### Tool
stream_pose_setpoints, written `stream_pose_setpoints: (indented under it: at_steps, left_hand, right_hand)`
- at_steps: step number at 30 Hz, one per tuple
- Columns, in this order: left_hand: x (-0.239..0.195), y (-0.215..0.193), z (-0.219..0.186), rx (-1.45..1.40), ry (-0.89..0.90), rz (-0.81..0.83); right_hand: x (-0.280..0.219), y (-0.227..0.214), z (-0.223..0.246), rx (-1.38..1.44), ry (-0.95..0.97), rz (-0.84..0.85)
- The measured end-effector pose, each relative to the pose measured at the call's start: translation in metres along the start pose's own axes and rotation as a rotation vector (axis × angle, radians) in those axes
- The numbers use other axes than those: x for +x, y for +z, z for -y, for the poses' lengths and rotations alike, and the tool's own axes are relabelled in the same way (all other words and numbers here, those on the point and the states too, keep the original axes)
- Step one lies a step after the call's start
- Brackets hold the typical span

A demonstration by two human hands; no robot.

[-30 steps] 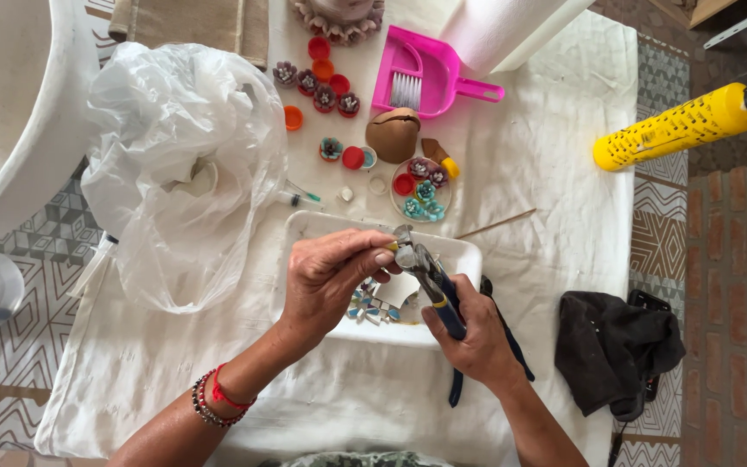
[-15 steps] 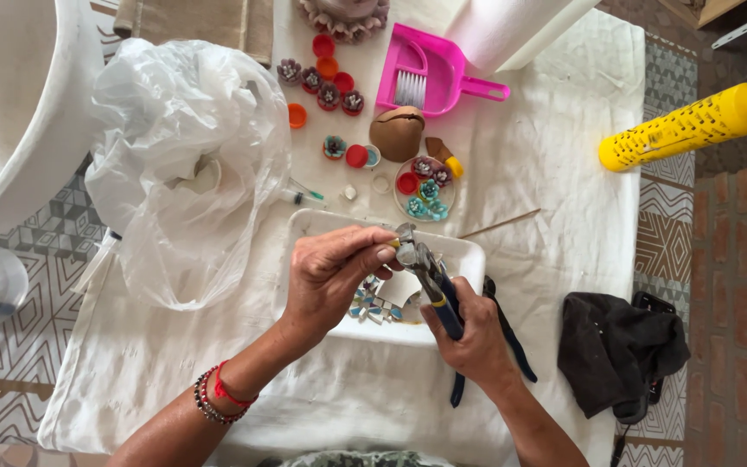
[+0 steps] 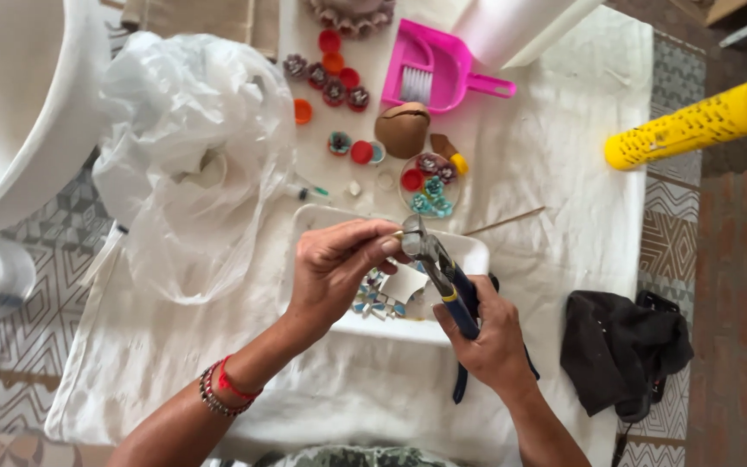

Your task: Cutting small pieces of tile using mosaic nippers for a craft project

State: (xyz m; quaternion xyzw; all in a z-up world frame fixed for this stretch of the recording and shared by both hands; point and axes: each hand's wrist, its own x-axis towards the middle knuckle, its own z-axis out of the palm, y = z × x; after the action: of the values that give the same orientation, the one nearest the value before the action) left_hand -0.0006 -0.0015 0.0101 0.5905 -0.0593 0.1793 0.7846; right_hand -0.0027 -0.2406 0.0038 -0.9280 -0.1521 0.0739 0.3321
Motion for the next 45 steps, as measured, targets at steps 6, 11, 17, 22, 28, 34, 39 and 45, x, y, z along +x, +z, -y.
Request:
stream_pose_setpoints:
  at_steps: [6, 11, 17, 22, 28, 34, 39, 45]
  left_hand:
    - [0.001, -0.004, 0.020, 0.044, -0.177, 0.056]
    - [0.000, -0.005, 0.024, 0.426, -0.191, 0.378]
    - [-0.003, -0.004, 0.024, 0.658, -0.269, 0.553]
    - [-0.002, -0.010, 0.035, 0.521, -0.441, 0.478]
    - [0.004, -0.014, 0.039, 0.139, -0.803, 0.290]
    - [0.011, -0.012, 0.032, 0.254, -0.860, 0.319]
    - [0.013, -0.010, 0.028, 0.322, -0.880, 0.316]
    - [0.014, -0.013, 0.020, 0.434, -0.820, 0.339]
  right_hand:
    - [0.013, -0.016, -0.022, 0.026, 0.010, -0.251]
    - [0.038, -0.032, -0.071, -0.199, -0.073, -0.411]
    - [0.055, -0.022, -0.138, -0.368, 0.074, -0.491]
    - [0.055, -0.013, -0.136, -0.491, 0.059, -0.503]
    - [0.009, -0.023, -0.093, -0.396, 0.056, -0.337]
    - [-0.074, -0.011, -0.060, -0.599, 0.426, 0.152]
    - [-0.093, 0.000, -0.040, -0.623, 0.446, -0.020]
    - [-0.100, -0.007, -0.068, -0.642, 0.471, -0.002]
